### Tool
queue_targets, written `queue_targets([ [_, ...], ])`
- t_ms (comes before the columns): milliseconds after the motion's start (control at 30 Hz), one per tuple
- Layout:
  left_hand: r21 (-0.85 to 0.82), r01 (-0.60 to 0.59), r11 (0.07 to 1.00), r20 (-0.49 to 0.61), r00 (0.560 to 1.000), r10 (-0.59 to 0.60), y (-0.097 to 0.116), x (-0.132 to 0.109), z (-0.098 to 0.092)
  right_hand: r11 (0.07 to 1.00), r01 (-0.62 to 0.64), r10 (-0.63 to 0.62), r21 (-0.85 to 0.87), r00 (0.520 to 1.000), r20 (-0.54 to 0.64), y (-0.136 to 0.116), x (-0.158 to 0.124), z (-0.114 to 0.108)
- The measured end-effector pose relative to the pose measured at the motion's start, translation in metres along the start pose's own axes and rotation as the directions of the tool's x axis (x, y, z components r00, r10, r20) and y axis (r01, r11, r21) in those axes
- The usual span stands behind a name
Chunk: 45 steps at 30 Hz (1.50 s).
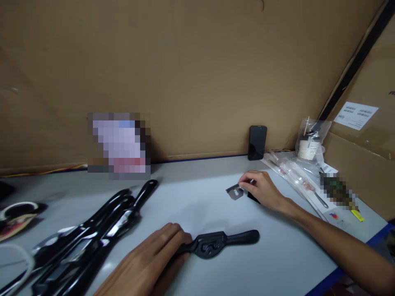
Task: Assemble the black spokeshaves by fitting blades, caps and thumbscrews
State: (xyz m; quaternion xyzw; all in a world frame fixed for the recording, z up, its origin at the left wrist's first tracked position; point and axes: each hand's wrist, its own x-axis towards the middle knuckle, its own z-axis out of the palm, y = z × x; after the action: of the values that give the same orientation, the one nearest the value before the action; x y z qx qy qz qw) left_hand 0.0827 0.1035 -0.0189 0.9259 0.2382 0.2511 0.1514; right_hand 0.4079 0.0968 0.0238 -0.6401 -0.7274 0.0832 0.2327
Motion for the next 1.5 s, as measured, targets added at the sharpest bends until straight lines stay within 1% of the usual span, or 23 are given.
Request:
queue_targets([
  [67,0.001,-0.012,1.0,0.038,0.999,0.012,0.0,0.001,-0.003,1.0,-0.014,0.013,-0.012,0.998,-0.067,0.007,0.001,-0.002],
  [133,0.014,0.001,1.0,0.044,0.999,-0.002,0.0,0.001,-0.005,0.999,-0.027,0.023,-0.038,0.993,-0.115,0.015,0.004,-0.007],
  [200,0.021,-0.014,1.0,0.037,0.999,0.013,0.001,0.002,-0.005,0.998,-0.017,0.011,-0.055,0.993,-0.119,0.021,0.005,-0.01],
  [267,0.022,-0.036,0.999,0.021,0.999,0.035,0.002,0.003,-0.005,0.998,0.033,-0.036,-0.05,0.997,-0.068,0.019,0.005,-0.011],
  [333,0.017,-0.055,0.998,0.001,0.998,0.055,0.005,0.005,-0.006,0.994,0.106,-0.106,-0.028,0.994,0.021,0.013,0.002,-0.01],
  [433,0.004,-0.046,0.999,-0.012,0.999,0.046,0.012,0.009,-0.009,0.979,0.204,-0.199,-0.016,0.967,0.158,-0.001,-0.004,-0.009],
  [500,-0.005,-0.025,1.0,-0.003,1.0,0.025,0.017,0.012,-0.011,0.967,0.248,-0.23,-0.055,0.947,0.222,-0.008,-0.008,-0.008],
  [600,-0.013,-0.002,1.0,0.015,1.0,0.002,0.023,0.014,-0.013,0.931,0.31,-0.254,-0.193,0.93,0.266,-0.016,-0.013,-0.005],
  [667,-0.018,0.008,1.0,0.033,0.999,-0.007,0.024,0.014,-0.013,0.88,0.367,-0.289,-0.302,0.917,0.275,-0.018,-0.015,0.001],
  [700,-0.02,0.016,1.0,0.044,0.999,-0.015,0.024,0.014,-0.013,0.86,0.389,-0.308,-0.33,0.912,0.272,-0.018,-0.015,0.005],
  [733,-0.02,0.02,1.0,0.052,0.998,-0.019,0.024,0.013,-0.013,0.863,0.387,-0.318,-0.323,0.915,0.247,-0.017,-0.015,0.008],
  [800,-0.018,0.022,1.0,0.062,0.998,-0.021,0.023,0.012,-0.012,0.918,0.323,-0.295,-0.229,0.944,0.15,-0.012,-0.014,0.014],
  [900,-0.019,0.019,1.0,0.081,0.997,-0.017,0.022,0.012,-0.011,0.976,0.207,-0.207,-0.063,0.978,0.012,-0.002,-0.009,0.017],
  [1033,-0.015,0.022,1.0,0.088,0.996,-0.021,0.022,0.013,-0.012,0.988,0.145,-0.143,0.059,0.989,-0.036,0.007,-0.006,0.011],
  [1167,-0.022,0.013,1.0,0.089,0.996,-0.011,0.023,0.013,-0.014,0.971,0.1,-0.091,0.219,0.995,-0.05,0.002,-0.009,0.0],
  [1233,-0.027,0.016,1.0,0.089,0.996,-0.013,0.023,0.013,-0.014,0.959,0.117,-0.099,0.257,0.992,-0.082,-0.003,-0.012,-0.002],
  [1267,-0.027,0.019,0.999,0.089,0.996,-0.017,0.023,0.013,-0.014,0.961,0.162,-0.139,0.224,0.984,-0.114,-0.005,-0.013,-0.002],
  [1300,-0.025,0.021,0.999,0.087,0.996,-0.019,0.022,0.013,-0.014,0.964,0.227,-0.207,0.138,0.967,-0.149,-0.006,-0.014,-0.001],
  [1367,-0.022,0.025,0.999,0.092,0.995,-0.023,0.022,0.012,-0.013,0.931,0.346,-0.363,-0.117,0.913,-0.185,-0.007,-0.015,0.003],
  [1400,-0.021,0.026,0.999,0.096,0.995,-0.024,0.021,0.012,-0.013,0.898,0.378,-0.419,-0.224,0.89,-0.181,-0.006,-0.014,0.005],
  [1433,-0.022,0.026,0.999,0.101,0.995,-0.024,0.021,0.012,-0.013,0.871,0.393,-0.453,-0.296,0.875,-0.17,-0.004,-0.013,0.006],
  [1500,-0.025,0.023,0.999,0.105,0.994,-0.02,0.02,0.012,-0.012,0.848,0.401,-0.471,-0.346,0.87,-0.146,0.001,-0.01,0.008],
])
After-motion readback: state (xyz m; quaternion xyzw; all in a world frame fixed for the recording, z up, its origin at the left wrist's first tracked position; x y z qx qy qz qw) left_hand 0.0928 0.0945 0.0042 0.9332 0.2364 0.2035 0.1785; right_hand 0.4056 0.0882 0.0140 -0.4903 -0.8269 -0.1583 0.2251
